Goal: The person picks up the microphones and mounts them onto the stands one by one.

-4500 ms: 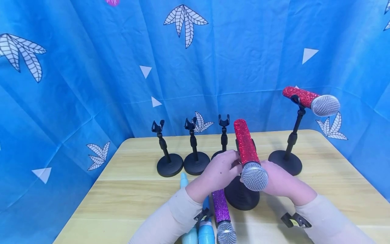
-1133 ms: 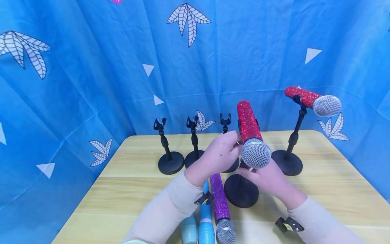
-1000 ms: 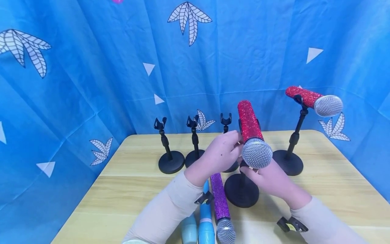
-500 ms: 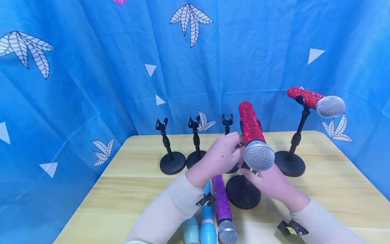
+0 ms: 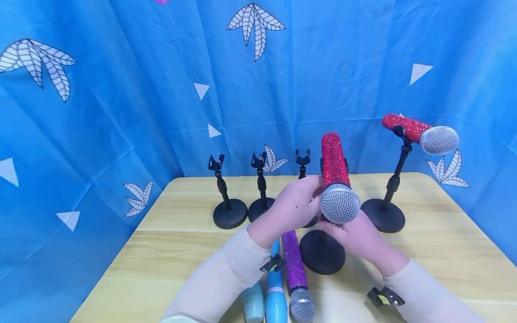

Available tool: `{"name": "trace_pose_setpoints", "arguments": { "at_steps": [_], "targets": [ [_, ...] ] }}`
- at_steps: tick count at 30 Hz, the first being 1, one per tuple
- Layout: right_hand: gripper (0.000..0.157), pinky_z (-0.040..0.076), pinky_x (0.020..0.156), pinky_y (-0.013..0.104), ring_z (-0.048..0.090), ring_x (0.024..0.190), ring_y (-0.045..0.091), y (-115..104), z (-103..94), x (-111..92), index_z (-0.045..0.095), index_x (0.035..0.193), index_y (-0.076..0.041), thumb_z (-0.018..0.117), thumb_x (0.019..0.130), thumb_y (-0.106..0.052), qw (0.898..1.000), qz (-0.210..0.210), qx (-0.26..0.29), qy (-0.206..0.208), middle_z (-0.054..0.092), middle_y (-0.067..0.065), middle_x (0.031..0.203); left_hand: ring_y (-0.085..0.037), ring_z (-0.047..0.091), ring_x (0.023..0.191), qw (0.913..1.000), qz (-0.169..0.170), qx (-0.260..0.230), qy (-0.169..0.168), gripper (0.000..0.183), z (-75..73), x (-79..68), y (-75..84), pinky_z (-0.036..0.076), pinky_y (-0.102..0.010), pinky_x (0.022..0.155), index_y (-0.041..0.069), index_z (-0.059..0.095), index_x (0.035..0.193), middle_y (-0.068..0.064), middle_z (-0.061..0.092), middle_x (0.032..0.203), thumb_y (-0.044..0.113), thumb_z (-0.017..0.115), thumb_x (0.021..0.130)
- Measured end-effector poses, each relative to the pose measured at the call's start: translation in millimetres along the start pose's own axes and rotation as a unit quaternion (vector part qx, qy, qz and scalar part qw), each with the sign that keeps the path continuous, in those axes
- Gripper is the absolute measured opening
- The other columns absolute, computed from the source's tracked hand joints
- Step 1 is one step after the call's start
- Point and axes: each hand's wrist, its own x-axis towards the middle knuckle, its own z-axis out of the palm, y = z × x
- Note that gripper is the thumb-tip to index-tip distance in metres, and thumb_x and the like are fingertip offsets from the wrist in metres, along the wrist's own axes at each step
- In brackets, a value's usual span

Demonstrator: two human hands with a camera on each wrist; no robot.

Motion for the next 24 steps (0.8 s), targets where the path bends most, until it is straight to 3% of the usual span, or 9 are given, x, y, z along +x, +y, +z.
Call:
{"name": "trace_pose_setpoints", "arguments": {
  "at_steps": [6, 10, 13, 16, 20, 24],
  "targets": [
    [0.028, 0.053, 0.068, 0.032, 0.061, 0.075, 0.005, -3.2, -23.8, -4.2, 0.065, 0.108, -0.019, 0.076, 0.091, -0.039, 0.993, 0.025, -0.083, -0.083, 0.061, -0.015, 0.082, -0.001, 0.058, 0.091, 0.9967, -0.019, 0.033, -0.071, 0.03, 0.9, -10.4, -11.8, 0.052, -0.023, 0.078, 0.017, 0.06, 0.128, 0.011, 0.064, 0.101, 0.028, 0.065, 0.101],
    [0.032, 0.057, 0.072, 0.04, 0.069, 0.083, 0.013, -8.9, -33.6, -4.2, 0.071, 0.107, -0.018, 0.072, 0.093, -0.046, 0.977, 0.033, -0.135, -0.159, 0.07, -0.01, 0.09, -0.002, 0.06, 0.093, 0.9863, -0.004, 0.098, -0.133, 0.032, 4.3, -20.0, -23.5, 0.052, -0.024, 0.078, 0.018, 0.064, 0.125, 0.011, 0.065, 0.105, 0.037, 0.066, 0.099],
    [0.042, 0.057, 0.076, 0.045, 0.07, 0.089, 0.018, -12.7, -32.9, -5.6, 0.073, 0.112, -0.016, 0.069, 0.092, -0.053, 0.96, 0.039, -0.169, -0.222, 0.072, -0.006, 0.101, -0.006, 0.061, 0.103, 0.9711, 0.018, 0.152, -0.184, 0.037, 9.9, -26.5, -29.9, 0.053, -0.027, 0.084, 0.019, 0.066, 0.127, 0.009, 0.065, 0.114, 0.044, 0.064, 0.099],
    [0.039, 0.056, 0.074, 0.042, 0.066, 0.083, 0.013, -15.8, -27.3, -9.0, 0.074, 0.109, -0.017, 0.07, 0.091, -0.051, 0.945, 0.025, -0.186, -0.268, 0.069, -0.006, 0.097, -0.01, 0.06, 0.112, 0.9529, 0.048, 0.191, -0.231, 0.042, 18.9, -31.9, -34.5, 0.051, -0.029, 0.092, 0.019, 0.067, 0.13, 0.006, 0.065, 0.121, 0.047, 0.063, 0.099],
    [0.03, 0.053, 0.067, 0.036, 0.055, 0.068, 0.004, -19.6, -20.1, -14.7, 0.072, 0.098, -0.016, 0.073, 0.09, -0.045, 0.938, -0.002, -0.19, -0.29, 0.062, -0.01, 0.085, -0.011, 0.058, 0.118, 0.9264, 0.091, 0.228, -0.285, 0.045, 31.5, -37.3, -38.2, 0.047, -0.032, 0.099, 0.02, 0.067, 0.132, 0.005, 0.065, 0.127, 0.049, 0.063, 0.098],
    [0.033, 0.054, 0.063, 0.036, 0.059, 0.068, 0.006, -25.0, -14.7, -20.4, 0.073, 0.099, -0.015, 0.075, 0.087, -0.046, 0.935, -0.032, -0.216, -0.279, 0.065, -0.008, 0.087, -0.009, 0.058, 0.119, 0.9052, 0.111, 0.24, -0.333, 0.045, 39.4, -40.2, -39.3, 0.046, -0.029, 0.1, 0.021, 0.068, 0.13, 0.007, 0.065, 0.128, 0.05, 0.064, 0.097]
  ]
}}
